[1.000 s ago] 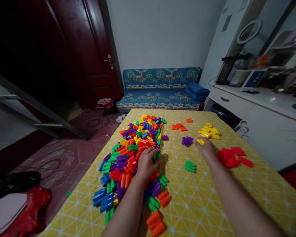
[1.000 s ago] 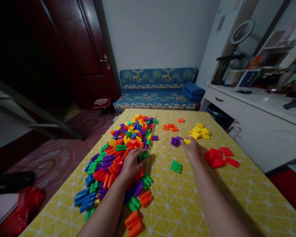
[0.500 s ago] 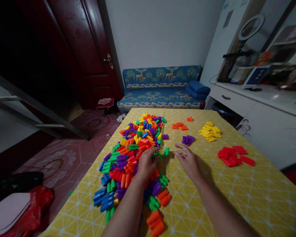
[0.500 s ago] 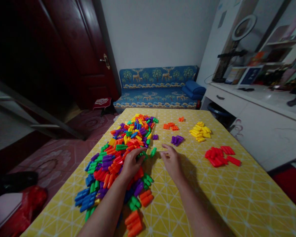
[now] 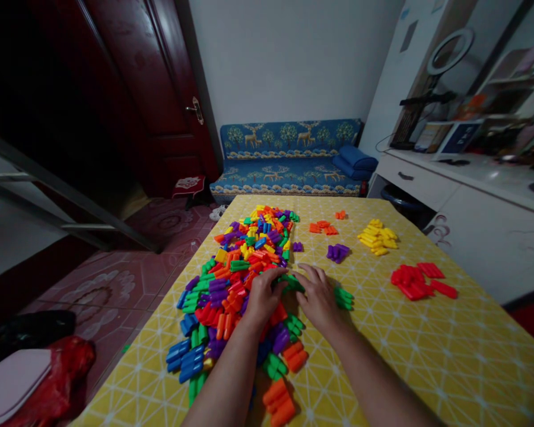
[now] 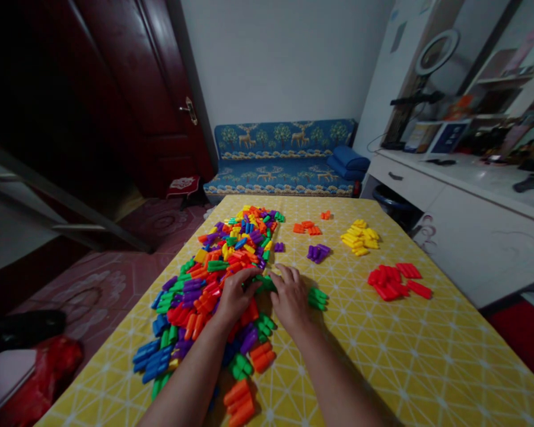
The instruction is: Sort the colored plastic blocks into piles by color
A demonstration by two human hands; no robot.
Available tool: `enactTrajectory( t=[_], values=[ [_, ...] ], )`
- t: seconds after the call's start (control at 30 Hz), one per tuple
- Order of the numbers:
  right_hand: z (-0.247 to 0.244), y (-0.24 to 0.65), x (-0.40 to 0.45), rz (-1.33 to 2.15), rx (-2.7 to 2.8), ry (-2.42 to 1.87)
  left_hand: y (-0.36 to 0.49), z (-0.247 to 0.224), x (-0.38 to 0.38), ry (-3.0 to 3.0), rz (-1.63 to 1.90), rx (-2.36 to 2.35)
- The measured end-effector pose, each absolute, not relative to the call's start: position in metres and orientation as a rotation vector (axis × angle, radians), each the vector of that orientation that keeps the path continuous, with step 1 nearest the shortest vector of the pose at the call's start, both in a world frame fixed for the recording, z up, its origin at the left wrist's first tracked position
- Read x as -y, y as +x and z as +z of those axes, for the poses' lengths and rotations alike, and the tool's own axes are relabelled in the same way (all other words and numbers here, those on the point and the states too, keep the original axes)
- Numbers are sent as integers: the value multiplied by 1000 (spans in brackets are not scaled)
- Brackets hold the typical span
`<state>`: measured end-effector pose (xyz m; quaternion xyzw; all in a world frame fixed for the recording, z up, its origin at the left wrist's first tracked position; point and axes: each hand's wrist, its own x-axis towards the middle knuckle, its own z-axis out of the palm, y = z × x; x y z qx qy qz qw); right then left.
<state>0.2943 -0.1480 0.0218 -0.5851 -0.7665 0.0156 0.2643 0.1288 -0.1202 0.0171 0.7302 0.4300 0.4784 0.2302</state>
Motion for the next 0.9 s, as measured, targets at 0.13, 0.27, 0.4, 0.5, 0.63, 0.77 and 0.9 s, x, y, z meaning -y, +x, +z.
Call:
enactTrajectory(
  t=[0.13, 0.27, 0.4, 0.5, 0.63, 0.77, 0.9],
  values=[
    [18, 295, 146, 68, 2162, -1559, 128, 20, 122, 2035, 1298, -1194],
    [19, 313, 143, 5, 2035, -1594, 127, 22, 121, 2038, 1292, -1193],
    [27, 346, 144, -130, 1790, -1736, 128, 22, 121, 2014, 1313, -1193],
    [30, 361, 145, -210, 1688, -1825, 128, 23, 121, 1998, 1338, -1177],
    [28, 347, 147, -44, 1700, -1546, 129, 25, 123, 1978, 1362, -1127],
    [28, 308, 154, 382, 1749, -1269, 130, 28, 127, 1960, 1388, -1033],
    [31, 292, 159, 477, 1683, -1223, 131, 28, 128, 1974, 1372, -1033]
  ],
)
